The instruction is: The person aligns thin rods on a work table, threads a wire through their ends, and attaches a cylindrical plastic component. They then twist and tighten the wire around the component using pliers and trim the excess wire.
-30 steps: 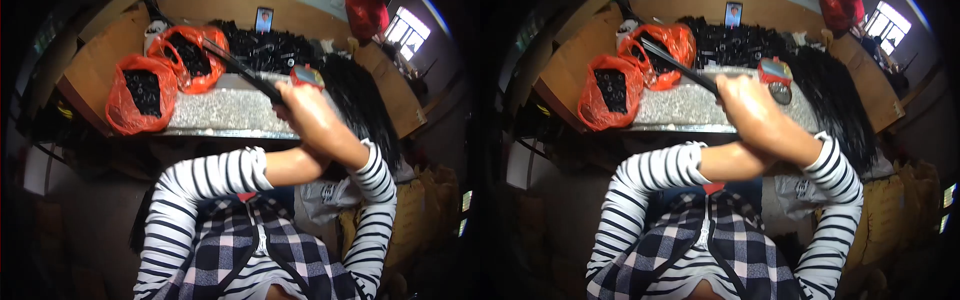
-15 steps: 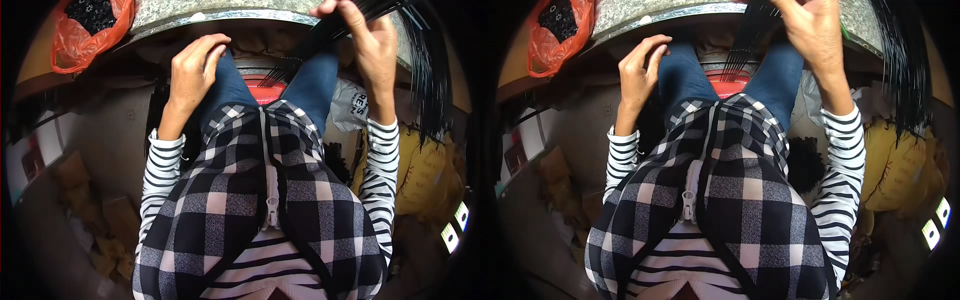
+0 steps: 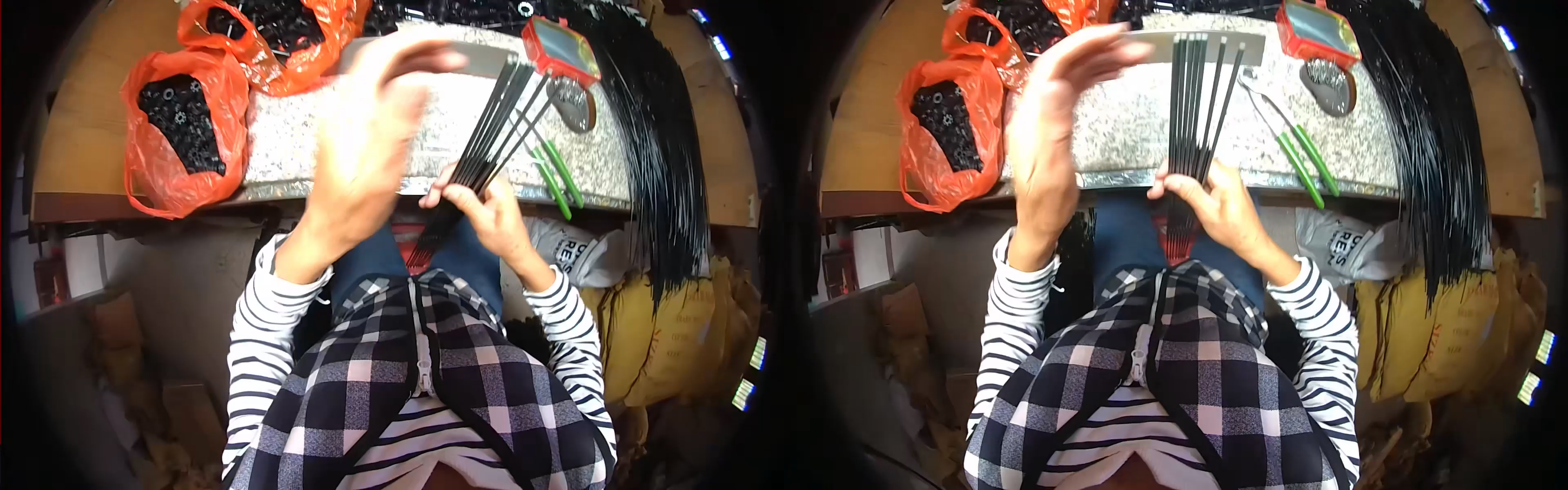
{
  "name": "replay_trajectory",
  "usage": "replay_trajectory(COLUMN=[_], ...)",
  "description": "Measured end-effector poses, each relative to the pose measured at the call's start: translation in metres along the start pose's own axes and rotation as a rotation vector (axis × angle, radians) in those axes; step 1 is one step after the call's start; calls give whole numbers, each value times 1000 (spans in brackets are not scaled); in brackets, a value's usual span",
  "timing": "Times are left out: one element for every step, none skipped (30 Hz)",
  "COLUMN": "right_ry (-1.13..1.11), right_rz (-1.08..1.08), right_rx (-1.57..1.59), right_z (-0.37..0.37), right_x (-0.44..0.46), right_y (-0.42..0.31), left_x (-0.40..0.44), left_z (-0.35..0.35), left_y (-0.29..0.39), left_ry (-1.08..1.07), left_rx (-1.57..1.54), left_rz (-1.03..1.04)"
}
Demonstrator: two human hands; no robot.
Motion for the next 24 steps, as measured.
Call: replay_trajectory(right_ry=[-13,-67,-121,-174,-213,-210,-200,-195,-194,-148,-99,-109,-102,-95,-67,-74,-81,-81,-83,-81,-79,-78,-57,-34], right_rz=[16,68,35,0,-23,-25,64,154,244,86,109,117,142,166,204,174,141,132,130,140,150,149,142,135], right_rx=[-9,7,8,8,192,194,267,338,409,226,166,177,231,283,158,107,52,217,215,192,169,165,121,77], right_z=[3,4,6,7,6,4,4,5,7,7,7,11,14,16,13,15,17,23,25,27,27,28,26,25], right_x=[0,-1,-3,-4,-5,-5,-5,-4,-3,4,7,9,10,12,13,15,17,16,16,15,15,14,14,13], right_y=[-2,1,-4,-9,-10,-8,-2,5,11,-2,3,7,14,20,22,16,10,16,16,15,14,12,11,10], left_x=[14,17,16,13,10,3,-8,-21,-27,-60,-73,-81,-82,-84,-75,-66,-62,-60,-62,-64,-66,-71,-70,-71], left_z=[17,36,53,65,67,68,73,74,68,79,79,78,69,58,35,12,-6,-10,-16,-16,-10,-3,1,4], left_y=[-1,-11,-16,-10,-4,3,6,22,42,43,52,44,37,37,26,14,-6,-23,-39,-44,-56,-69,-69,-69], left_ry=[-113,-173,-235,-398,-487,-577,-651,-713,-610,-903,-856,-844,-762,-666,-422,-186,44,124,204,207,127,44,32,30], left_rx=[-103,-419,-737,-778,-784,-790,-829,-879,-1076,-966,-1107,-1105,-749,-386,-54,224,313,335,352,350,311,270,289,286], left_rz=[-22,-202,-385,-469,-470,-473,-524,-465,-259,-504,-533,-546,-264,8,102,115,27,-95,-218,-218,-287,-355,-304,-301])
Point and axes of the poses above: each hand's wrist, its own x-axis towards the middle knuckle, its own z-axis out of the palm, y = z × x, the point moved 8 cm from there along x, towards the middle knuckle, and after that the axes turned 1 degree about y, right-handed, at the moved point
